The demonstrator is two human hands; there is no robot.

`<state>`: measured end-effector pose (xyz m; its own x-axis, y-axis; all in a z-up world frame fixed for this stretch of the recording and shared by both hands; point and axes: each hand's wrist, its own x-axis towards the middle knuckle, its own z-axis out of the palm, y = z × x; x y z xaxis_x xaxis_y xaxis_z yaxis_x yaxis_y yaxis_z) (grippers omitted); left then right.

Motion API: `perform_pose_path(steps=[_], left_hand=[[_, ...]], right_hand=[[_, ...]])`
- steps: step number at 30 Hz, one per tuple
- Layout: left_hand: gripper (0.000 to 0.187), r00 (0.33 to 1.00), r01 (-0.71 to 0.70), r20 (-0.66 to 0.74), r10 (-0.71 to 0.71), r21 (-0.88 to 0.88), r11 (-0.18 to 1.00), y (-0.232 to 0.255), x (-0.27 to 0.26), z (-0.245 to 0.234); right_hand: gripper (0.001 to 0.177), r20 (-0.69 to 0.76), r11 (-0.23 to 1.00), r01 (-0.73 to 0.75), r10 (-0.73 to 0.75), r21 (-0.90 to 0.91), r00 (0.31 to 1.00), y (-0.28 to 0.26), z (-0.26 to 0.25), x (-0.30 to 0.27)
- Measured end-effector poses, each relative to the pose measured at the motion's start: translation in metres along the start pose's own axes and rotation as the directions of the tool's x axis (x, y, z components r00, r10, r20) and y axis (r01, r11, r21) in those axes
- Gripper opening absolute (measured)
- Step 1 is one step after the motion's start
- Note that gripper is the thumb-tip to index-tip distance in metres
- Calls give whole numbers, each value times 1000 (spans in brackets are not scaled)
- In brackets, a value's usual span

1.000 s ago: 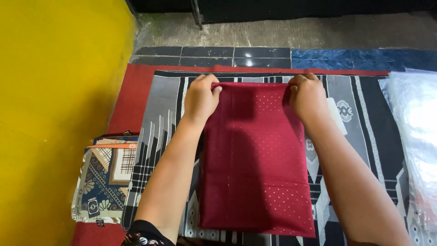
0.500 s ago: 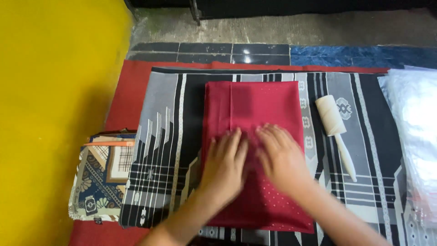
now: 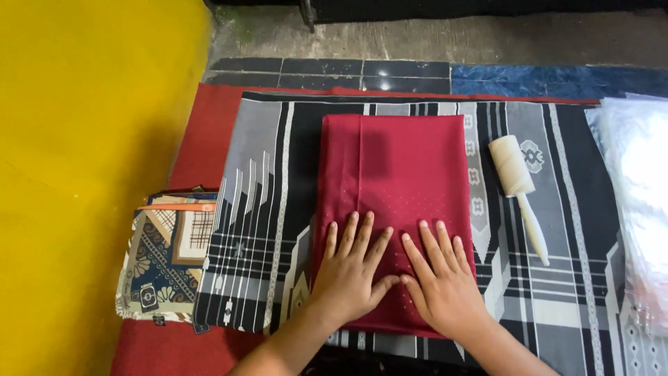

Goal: A person uses a lint roller to remove lint from a red piece of fabric and then folds it into a neat rectangle.

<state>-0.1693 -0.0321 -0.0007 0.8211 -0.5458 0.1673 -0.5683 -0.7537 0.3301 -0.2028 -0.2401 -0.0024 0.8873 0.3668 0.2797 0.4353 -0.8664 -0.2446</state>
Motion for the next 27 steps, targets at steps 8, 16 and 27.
perform_pose_path(steps=[8, 16, 27], left_hand=[[65, 987, -159, 43, 156, 86, 984, 17, -9, -13], [66, 836, -408, 225, 501, -354, 841, 47, -37, -8], [19, 961, -228, 49, 271, -407, 884, 44, 17, -50]], right_hand=[[33, -254, 916, -383, 345, -119, 904, 88, -45, -6], [30, -66, 784, -607, 618, 130, 783, 128, -60, -15], [24, 69, 931, -354, 349, 84, 935, 92, -71, -56]])
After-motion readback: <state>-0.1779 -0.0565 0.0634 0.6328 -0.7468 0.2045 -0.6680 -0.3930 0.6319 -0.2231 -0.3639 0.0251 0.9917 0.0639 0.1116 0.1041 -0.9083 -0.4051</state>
